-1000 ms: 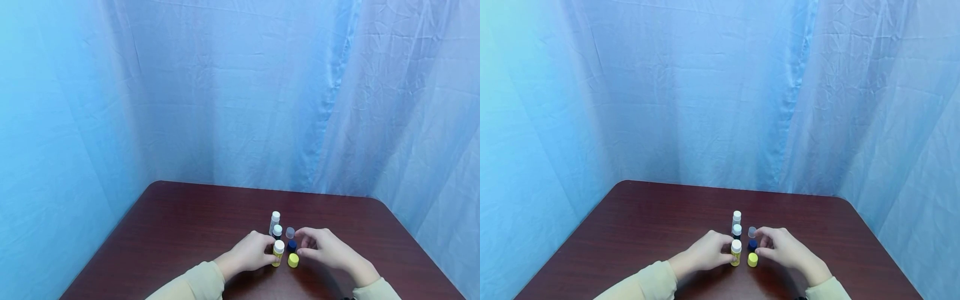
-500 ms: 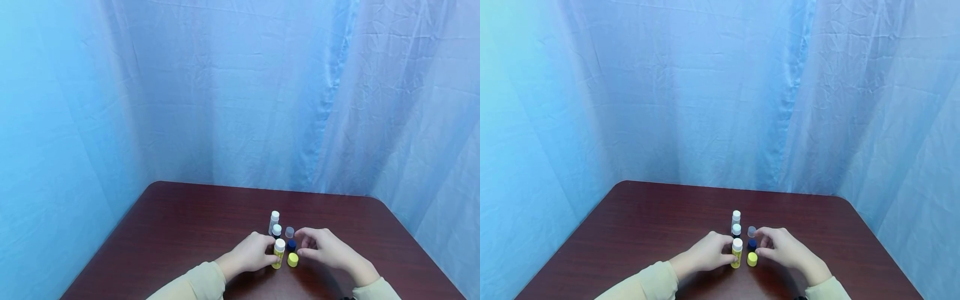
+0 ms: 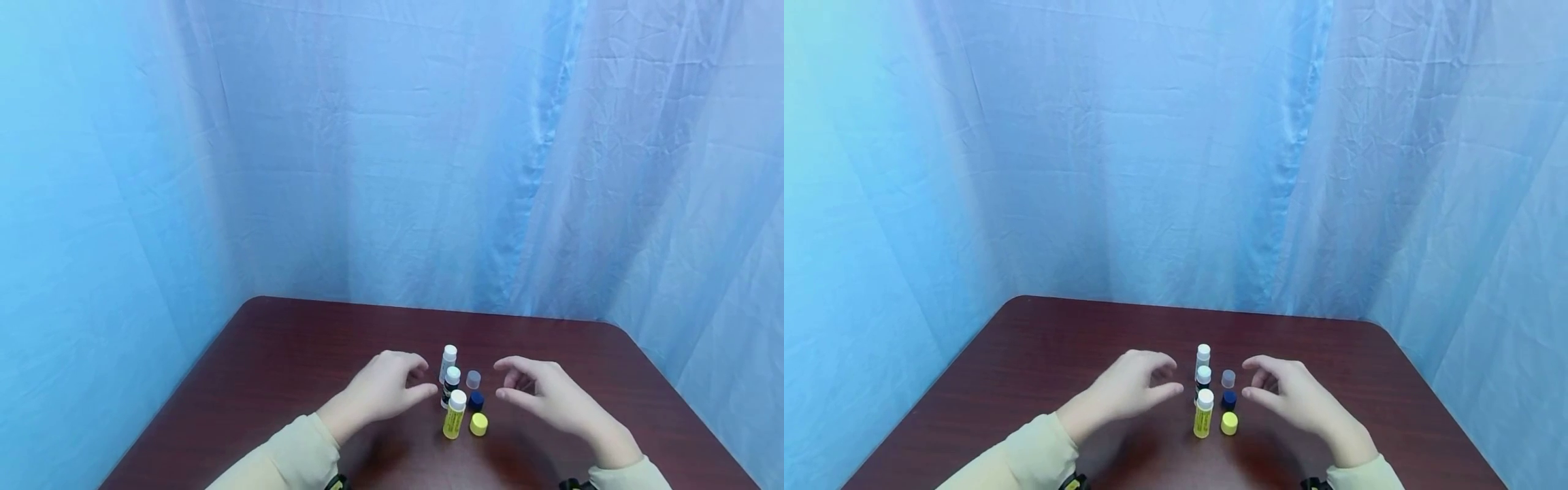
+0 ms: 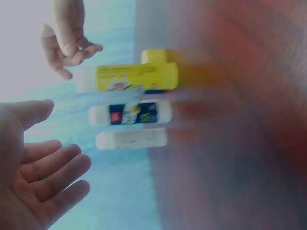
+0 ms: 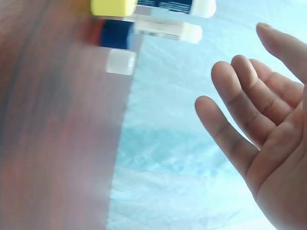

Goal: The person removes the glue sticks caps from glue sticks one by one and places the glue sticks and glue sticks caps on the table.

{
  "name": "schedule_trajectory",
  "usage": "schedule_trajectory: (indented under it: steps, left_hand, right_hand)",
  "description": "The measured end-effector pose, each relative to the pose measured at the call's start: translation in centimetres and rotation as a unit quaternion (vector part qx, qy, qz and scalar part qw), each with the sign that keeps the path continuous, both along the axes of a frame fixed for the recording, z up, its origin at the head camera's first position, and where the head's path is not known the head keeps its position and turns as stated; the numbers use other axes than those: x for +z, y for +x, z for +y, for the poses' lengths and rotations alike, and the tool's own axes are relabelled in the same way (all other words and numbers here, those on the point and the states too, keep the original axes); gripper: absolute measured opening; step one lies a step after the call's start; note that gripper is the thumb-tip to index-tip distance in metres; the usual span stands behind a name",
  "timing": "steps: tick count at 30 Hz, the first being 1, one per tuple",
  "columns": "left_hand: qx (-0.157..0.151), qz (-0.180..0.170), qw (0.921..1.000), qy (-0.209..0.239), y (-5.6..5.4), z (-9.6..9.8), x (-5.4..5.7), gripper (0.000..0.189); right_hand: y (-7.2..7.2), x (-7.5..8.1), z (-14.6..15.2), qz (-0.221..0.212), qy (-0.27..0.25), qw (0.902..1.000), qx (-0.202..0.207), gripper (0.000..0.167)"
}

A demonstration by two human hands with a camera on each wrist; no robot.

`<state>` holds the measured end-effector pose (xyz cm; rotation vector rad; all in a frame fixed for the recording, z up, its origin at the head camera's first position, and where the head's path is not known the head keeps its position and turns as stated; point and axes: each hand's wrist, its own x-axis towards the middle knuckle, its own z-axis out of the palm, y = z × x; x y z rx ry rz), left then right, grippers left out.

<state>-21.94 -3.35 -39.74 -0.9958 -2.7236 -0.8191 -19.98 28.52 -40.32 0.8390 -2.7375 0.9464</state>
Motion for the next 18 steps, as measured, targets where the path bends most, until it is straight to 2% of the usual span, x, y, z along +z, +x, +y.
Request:
schedule_trajectory:
  steps: [3, 6, 12, 15, 18]
  left_hand:
    - [0.017, 0.054, 0.9984, -0.002, 0.2, -0.9, 1.2, 0.035]
    - [0.026, 0.121, 0.9923, 0.005, 0.4, -1.8, 2.1, 0.035]
    - [0.024, 0.242, 0.969, 0.045, -0.1, -3.7, 2.9, 0.034]
    - [0.034, 0.267, 0.9615, 0.057, -0.5, -4.6, 2.7, 0.037]
    - [0.055, 0.265, 0.9609, 0.056, -0.8, -5.4, 2.2, 0.046]
  right_hand:
    - [0.3, 0.8, -0.2, 0.031, -0.014, 0.9994, -0.009, 0.027]
    - [0.6, 1.4, -0.4, 0.073, -0.038, 0.9964, -0.018, 0.024]
    - [0.7, 1.8, -0.7, 0.196, -0.067, 0.9781, -0.017, 0.034]
    - [0.6, 1.7, -0.8, 0.229, -0.065, 0.9705, -0.034, 0.038]
    - [0.4, 1.5, -0.8, 0.247, -0.052, 0.9658, -0.06, 0.039]
